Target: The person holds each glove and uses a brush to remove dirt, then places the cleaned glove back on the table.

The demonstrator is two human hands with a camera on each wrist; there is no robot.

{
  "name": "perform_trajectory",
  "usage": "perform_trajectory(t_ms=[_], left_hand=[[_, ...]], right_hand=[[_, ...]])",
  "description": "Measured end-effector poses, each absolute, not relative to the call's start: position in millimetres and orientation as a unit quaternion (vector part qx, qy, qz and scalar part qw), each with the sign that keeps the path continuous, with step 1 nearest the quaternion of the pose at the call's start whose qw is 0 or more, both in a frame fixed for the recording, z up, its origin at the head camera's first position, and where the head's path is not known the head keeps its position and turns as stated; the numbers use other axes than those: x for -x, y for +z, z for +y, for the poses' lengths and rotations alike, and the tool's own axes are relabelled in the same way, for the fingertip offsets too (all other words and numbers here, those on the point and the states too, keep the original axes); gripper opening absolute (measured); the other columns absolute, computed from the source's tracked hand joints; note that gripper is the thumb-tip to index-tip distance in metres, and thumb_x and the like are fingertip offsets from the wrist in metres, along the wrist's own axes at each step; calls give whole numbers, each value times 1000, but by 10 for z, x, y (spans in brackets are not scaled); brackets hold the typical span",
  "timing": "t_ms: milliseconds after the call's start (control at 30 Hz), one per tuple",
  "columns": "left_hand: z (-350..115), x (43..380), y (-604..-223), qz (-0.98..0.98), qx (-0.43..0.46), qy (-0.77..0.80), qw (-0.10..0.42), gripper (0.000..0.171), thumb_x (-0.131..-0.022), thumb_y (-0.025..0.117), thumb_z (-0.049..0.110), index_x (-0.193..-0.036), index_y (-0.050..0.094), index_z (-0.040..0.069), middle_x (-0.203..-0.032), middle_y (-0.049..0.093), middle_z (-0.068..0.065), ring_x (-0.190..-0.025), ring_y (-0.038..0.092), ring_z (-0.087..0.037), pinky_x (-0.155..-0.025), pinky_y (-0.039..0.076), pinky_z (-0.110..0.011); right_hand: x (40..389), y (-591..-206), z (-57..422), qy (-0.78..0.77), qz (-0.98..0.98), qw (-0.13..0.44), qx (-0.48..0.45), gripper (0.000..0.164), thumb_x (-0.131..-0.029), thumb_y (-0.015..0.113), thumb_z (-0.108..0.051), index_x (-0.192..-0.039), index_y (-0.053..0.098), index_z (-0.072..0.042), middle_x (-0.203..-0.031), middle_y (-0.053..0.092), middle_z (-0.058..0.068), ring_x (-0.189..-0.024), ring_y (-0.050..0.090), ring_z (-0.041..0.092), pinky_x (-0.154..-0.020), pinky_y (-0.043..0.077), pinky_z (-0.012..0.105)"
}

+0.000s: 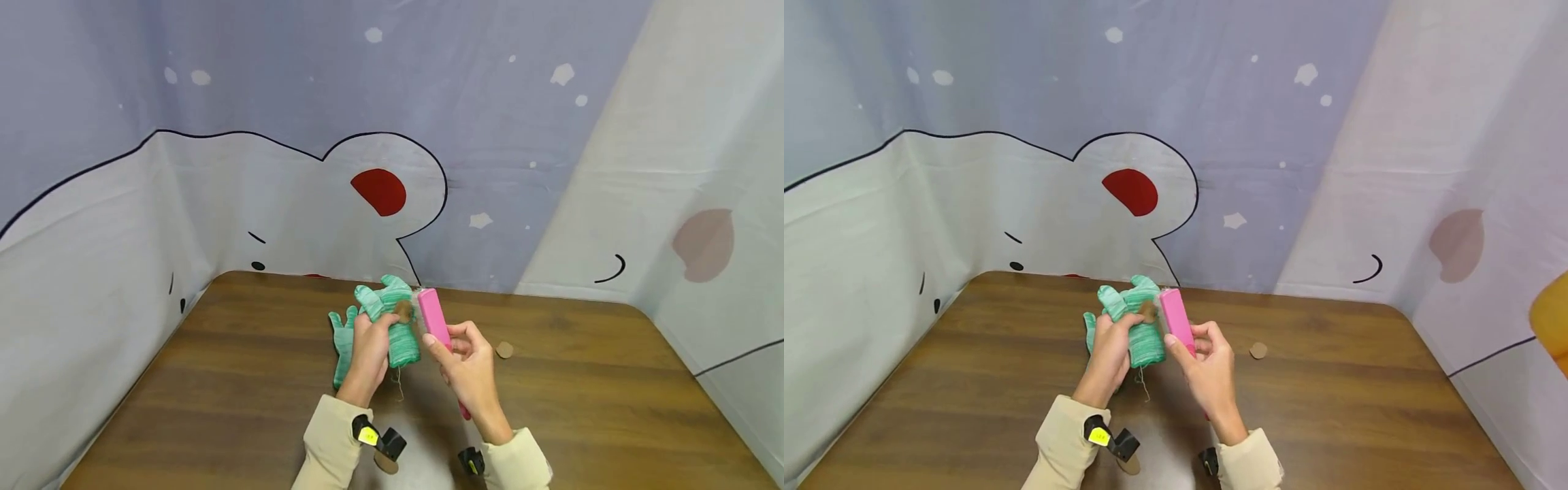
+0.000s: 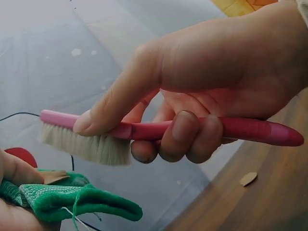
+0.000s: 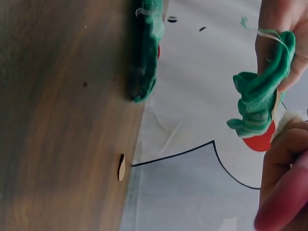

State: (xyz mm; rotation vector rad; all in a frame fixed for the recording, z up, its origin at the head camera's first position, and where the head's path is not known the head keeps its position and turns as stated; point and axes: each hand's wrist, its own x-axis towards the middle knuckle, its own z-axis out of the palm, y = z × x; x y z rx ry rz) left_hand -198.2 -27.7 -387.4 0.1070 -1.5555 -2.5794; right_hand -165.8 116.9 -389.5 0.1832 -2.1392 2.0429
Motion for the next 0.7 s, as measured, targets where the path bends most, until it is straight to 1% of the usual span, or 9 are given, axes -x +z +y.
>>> perform_trajectory(t_ms=[67,167,233,267,400,533,600,700], left_hand=[[-279,1978,-3856,-511,-26,-857,63,24,-83,50,-2,-106,51,-7,-96,57,-8,-87,56,-16,-77,48,-31],[-267,1957,-3834,-515,-15,-855,54,25,-83,50,-1,-107,49,-6,-98,56,-8,-88,54,-15,-78,47,-30],[-257,1942,-3828,-519,-13,-853,49,23,-82,51,-1,-104,48,-4,-96,55,-7,-86,52,-14,-77,46,-30],[-256,1940,-3831,-523,-14,-851,48,21,-82,52,-1,-102,48,-4,-93,54,-6,-84,51,-14,-76,45,-30],[-272,1949,-3849,-528,-13,-847,56,14,-80,52,-2,-94,50,-3,-85,53,-5,-76,50,-13,-69,45,-29],[-279,1949,-3866,-519,2,-854,38,11,-82,50,-2,-93,50,-3,-83,55,-5,-73,53,-14,-66,47,-29],[-276,1947,-3877,-518,6,-855,27,7,-83,49,-2,-90,49,-3,-81,54,-6,-71,53,-14,-64,48,-29],[-266,1960,-3877,-518,13,-855,28,3,-84,49,-3,-86,48,-3,-77,52,-6,-69,52,-14,-64,47,-28]], right_hand=[[1615,-3831,1139,674,-730,84,-77,30,-79,72,-13,-98,52,0,-69,60,13,-40,45,11,-37,39,23],[1552,-3746,1108,659,-743,75,-89,27,-80,71,-10,-97,52,2,-71,61,15,-43,47,12,-39,40,23],[1509,-3702,1092,652,-749,75,-89,26,-80,70,-8,-96,52,3,-72,60,17,-44,48,12,-40,40,22],[1522,-3736,1097,650,-751,76,-87,27,-80,71,-10,-95,52,2,-72,60,17,-44,48,12,-41,40,22],[1532,-3766,1074,627,-771,93,-69,26,-79,72,-13,-93,54,0,-72,61,16,-47,53,13,-44,43,25],[1513,-3712,1055,605,-785,121,-46,26,-77,74,-13,-91,56,0,-71,62,15,-53,59,19,-48,46,26],[1547,-3769,1078,595,-791,135,-37,27,-76,75,-15,-91,57,-1,-70,63,14,-55,61,21,-50,47,25],[1630,-3879,1119,575,-802,158,-29,31,-75,77,-21,-91,58,-4,-70,64,11,-56,62,20,-52,48,24]])
